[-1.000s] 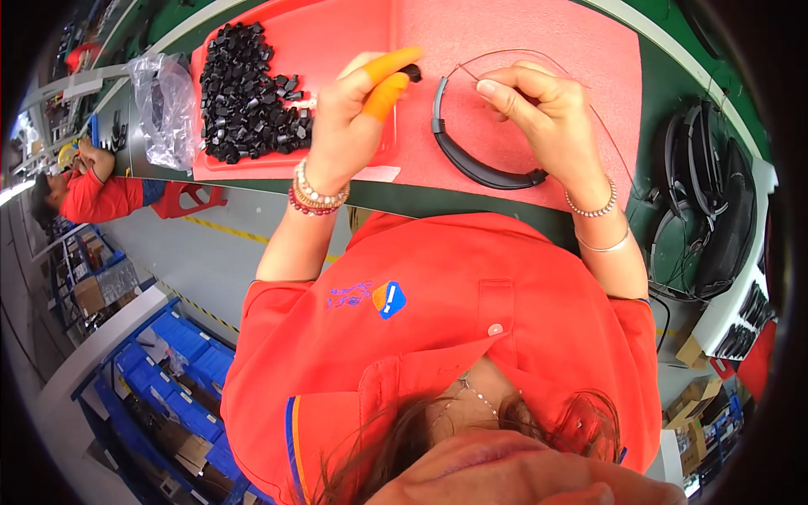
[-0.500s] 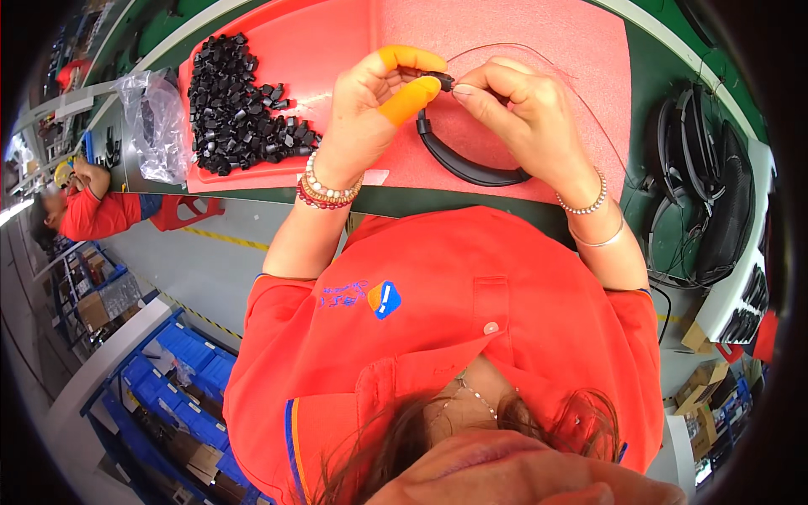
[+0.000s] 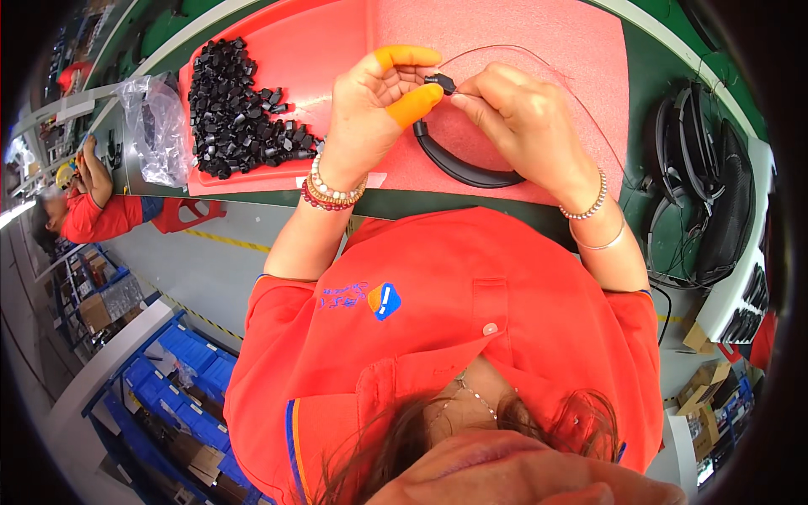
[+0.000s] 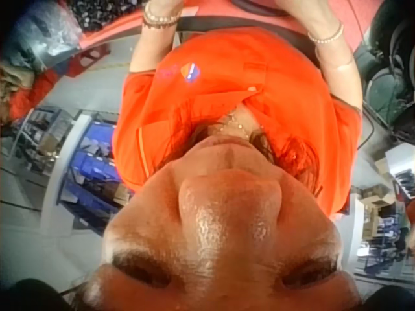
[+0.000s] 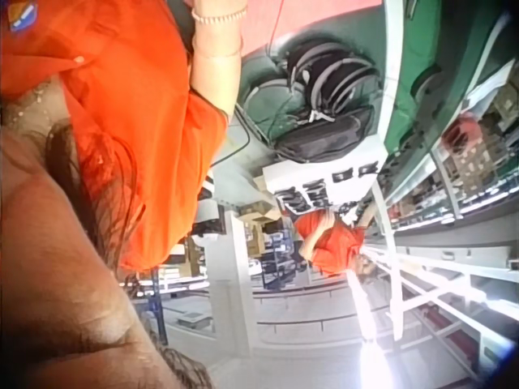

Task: Assembling small black components onto a wire or headband frame using pliers at a factory workstation.

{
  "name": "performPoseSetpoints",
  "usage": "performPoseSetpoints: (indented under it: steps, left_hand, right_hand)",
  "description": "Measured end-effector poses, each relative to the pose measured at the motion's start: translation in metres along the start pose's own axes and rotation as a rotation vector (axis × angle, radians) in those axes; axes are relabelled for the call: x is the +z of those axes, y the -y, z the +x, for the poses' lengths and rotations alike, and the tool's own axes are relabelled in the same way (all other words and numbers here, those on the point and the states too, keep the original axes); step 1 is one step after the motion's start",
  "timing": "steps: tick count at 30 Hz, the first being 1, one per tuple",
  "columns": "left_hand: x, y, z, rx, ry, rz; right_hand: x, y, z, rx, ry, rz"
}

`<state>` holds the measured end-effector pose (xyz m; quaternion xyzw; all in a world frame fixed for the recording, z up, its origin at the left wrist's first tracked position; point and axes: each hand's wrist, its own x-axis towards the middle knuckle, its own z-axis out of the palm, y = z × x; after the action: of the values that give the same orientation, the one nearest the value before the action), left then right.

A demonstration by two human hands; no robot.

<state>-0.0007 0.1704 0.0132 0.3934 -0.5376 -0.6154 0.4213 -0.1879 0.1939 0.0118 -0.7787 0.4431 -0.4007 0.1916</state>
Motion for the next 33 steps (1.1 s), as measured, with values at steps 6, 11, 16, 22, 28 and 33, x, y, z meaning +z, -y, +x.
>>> performPoseSetpoints:
  steps: [6,11,16,22,28,33]
  left_hand:
    - [0.0,0.006,0.003,0.041,0.067,-0.069]
    - [0.0,0.009,0.004,0.146,0.048,0.015]
    - [0.004,0.01,0.002,0.085,0.037,-0.097]
    - [0.004,0.01,0.002,0.044,0.01,-0.146]
    - [0.005,0.012,0.003,0.063,0.021,-0.191]
    - [0.002,0.012,0.002,0.052,0.057,-0.151]
  right_hand:
    - [-0.003,-0.007,0.002,0.059,0.101,0.14]
    - [-0.005,-0.005,0.002,0.23,0.128,0.276]
    - [-0.005,-0.004,0.0,0.224,0.065,0.272]
    - [-0.003,-0.006,-0.005,0.235,-0.122,0.259]
    - [-0.002,-0.005,-0.005,0.142,-0.147,0.271]
    - [-0.001,-0.006,-0.005,0.119,-0.096,0.293]
